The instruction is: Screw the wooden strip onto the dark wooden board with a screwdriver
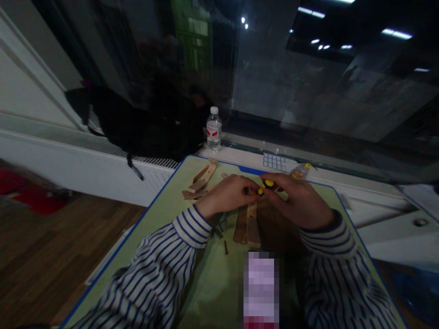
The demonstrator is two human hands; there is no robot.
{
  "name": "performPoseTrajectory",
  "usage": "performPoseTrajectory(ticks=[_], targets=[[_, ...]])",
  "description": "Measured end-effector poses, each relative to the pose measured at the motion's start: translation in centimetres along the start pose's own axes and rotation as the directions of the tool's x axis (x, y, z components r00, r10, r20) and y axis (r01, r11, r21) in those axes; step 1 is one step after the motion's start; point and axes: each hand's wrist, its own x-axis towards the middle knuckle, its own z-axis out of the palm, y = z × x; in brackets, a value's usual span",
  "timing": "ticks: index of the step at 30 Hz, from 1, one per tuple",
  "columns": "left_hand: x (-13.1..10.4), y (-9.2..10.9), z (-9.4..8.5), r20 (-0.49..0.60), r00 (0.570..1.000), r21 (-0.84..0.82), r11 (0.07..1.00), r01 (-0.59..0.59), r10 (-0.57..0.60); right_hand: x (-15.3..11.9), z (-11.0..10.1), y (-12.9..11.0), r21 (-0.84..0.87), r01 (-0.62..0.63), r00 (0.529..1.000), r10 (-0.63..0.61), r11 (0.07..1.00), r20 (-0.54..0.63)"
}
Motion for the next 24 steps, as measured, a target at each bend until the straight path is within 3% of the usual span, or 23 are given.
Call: performPoseTrajectory(ticks=[18,24], targets=[[-0.09,-0.23,0.24,-0.019,0.999,0.003,1.0,0.029,-0.029,0.13,0.09,-0.27,-0.052,-0.1,0.994,0.097,0.994,-0.054],[-0.03,-0.03,0.04,0.009,1.0,0.013,1.0,-0.006,0.006,-0.05,0.11,-0.07,-0.05,-0.013,1.0,0.012,0.999,-0.01]])
